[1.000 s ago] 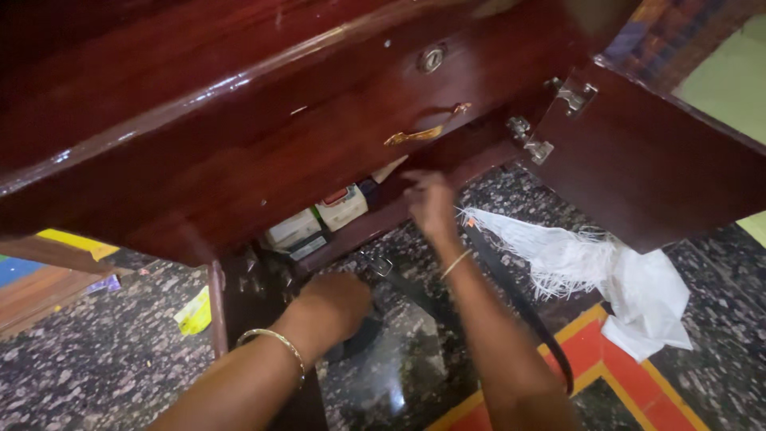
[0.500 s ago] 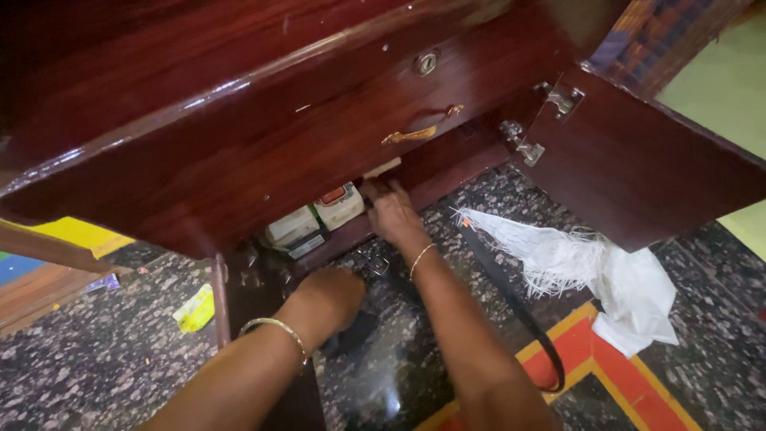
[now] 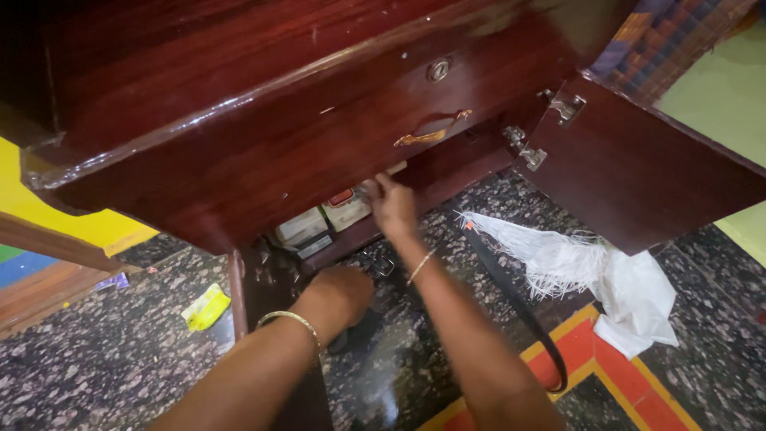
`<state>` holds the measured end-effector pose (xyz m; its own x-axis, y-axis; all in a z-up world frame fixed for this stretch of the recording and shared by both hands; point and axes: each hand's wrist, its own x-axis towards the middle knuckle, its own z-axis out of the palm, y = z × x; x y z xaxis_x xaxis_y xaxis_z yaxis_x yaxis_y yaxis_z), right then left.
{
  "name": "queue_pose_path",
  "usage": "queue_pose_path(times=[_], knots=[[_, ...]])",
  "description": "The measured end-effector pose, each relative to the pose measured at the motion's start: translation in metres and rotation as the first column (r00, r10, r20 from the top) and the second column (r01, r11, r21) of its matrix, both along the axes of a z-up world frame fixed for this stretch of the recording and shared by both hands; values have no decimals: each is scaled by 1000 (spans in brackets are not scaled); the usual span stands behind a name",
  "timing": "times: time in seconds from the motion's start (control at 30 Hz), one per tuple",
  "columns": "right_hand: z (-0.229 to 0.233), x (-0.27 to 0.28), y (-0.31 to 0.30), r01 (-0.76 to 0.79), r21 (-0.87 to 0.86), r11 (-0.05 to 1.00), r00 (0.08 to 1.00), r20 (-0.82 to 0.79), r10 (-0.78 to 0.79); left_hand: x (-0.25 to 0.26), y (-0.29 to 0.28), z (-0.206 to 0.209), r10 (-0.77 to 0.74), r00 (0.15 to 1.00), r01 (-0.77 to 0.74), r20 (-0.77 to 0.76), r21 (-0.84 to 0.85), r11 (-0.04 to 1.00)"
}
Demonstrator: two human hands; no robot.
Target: The person opens a wooden cabinet, places several small items inside, and then wipes the exterior surfaces of the cabinet with a cloth. The person cleans the front, sides, and edges of the cabinet.
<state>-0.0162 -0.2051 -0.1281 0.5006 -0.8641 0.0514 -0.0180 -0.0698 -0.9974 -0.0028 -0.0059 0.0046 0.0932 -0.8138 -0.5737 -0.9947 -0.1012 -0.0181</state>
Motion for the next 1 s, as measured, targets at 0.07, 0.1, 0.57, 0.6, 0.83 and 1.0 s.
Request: queue_pose_path(times=[0.07, 0.1, 0.57, 0.6, 0.83, 1.0], knots=[[-12, 19, 7, -37, 292, 956, 998, 64, 19, 1, 0, -1, -33, 999, 33, 8, -1, 999], [-18, 25, 11, -12, -129, 992, 993, -116, -3, 2, 0, -1, -23, 1000, 23, 9, 11, 1000], [36, -84, 22, 186, -658, 730, 936, -108, -336, 6, 4, -3, -68, 998, 69, 7, -70, 995], [20, -114, 10, 237, -675, 699, 898, -123, -423, 5, 4, 1, -42, 999, 41, -13, -72, 997], [-48, -353, -9, 198, -864, 464, 263, -409, -874, 6, 0, 1, -84, 996, 83, -13, -89, 993], [-38, -458, -12, 71, -774, 629, 105, -621, -777, 4, -2, -8, -159, 987, 159, 14, -52, 986]])
